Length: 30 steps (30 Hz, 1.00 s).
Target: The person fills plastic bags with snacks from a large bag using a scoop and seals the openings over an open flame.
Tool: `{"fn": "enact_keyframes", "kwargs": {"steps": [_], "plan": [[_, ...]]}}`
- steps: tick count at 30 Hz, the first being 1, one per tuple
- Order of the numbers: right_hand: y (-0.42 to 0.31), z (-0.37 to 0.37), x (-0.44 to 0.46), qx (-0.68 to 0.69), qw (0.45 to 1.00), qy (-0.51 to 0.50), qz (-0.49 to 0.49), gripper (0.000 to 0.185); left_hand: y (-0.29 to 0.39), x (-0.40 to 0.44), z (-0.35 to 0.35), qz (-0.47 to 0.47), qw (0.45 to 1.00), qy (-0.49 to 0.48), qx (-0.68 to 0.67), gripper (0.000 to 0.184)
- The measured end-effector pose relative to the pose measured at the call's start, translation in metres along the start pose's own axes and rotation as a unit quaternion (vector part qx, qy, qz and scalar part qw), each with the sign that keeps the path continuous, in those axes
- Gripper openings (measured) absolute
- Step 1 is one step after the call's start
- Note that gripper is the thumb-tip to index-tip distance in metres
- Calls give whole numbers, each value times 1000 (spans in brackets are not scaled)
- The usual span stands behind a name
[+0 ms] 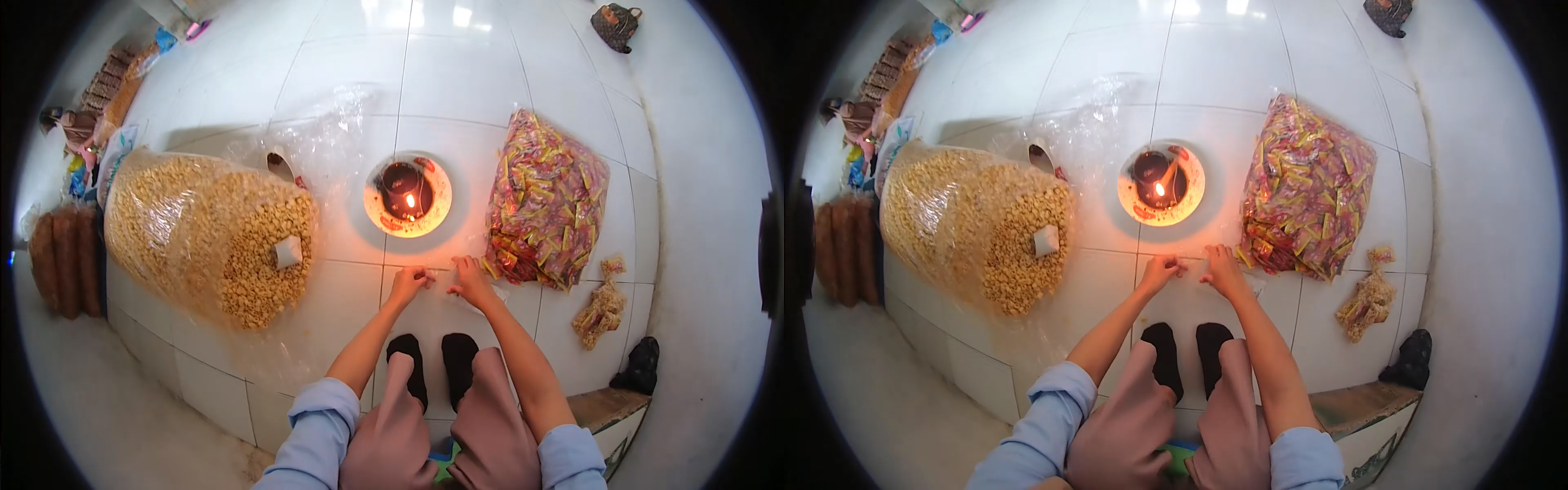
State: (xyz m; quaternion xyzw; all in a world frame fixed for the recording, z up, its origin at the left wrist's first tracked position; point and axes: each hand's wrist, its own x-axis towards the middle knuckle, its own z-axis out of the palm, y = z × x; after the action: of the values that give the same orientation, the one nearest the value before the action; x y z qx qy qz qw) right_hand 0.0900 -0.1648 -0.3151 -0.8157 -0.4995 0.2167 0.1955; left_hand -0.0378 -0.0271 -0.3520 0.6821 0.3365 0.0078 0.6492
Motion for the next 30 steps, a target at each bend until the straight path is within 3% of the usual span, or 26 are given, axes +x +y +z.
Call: {"fn": "enact_keyframes", "kwargs": {"steps": [2,4,5,8,10,14,16,19,21,23,26,30], "plan": [[4,0,-1,31,999,41,5,61,2,0,8,3,999,-33,15,17],[6,4,-1,42,998,50,11,58,7,0,17,87,989,-16,123,19],[7,6,0,51,997,64,15,55,10,-1,20,85,989,-16,121,19],[9,8,4,73,995,67,29,49,11,0,26,34,990,5,135,18],[1,8,7,72,994,69,31,45,12,-2,26,-9,997,20,69,16],[-12,14,24,134,988,73,8,32,10,-10,13,-33,993,69,93,15],[-15,22,34,147,987,69,-9,32,5,-13,6,-49,987,143,58,14],[-9,26,42,171,984,49,-30,34,7,-13,-7,-25,980,129,147,16],[-6,19,38,185,982,35,-35,35,9,-13,-11,3,983,129,131,18],[-5,5,24,97,989,99,-58,38,6,-9,-13,34,985,128,110,19],[8,12,13,151,987,47,-28,42,5,-7,-10,-22,994,78,77,20],[-1,19,15,130,989,74,-10,43,8,-8,-1,-54,977,106,176,23]]}}
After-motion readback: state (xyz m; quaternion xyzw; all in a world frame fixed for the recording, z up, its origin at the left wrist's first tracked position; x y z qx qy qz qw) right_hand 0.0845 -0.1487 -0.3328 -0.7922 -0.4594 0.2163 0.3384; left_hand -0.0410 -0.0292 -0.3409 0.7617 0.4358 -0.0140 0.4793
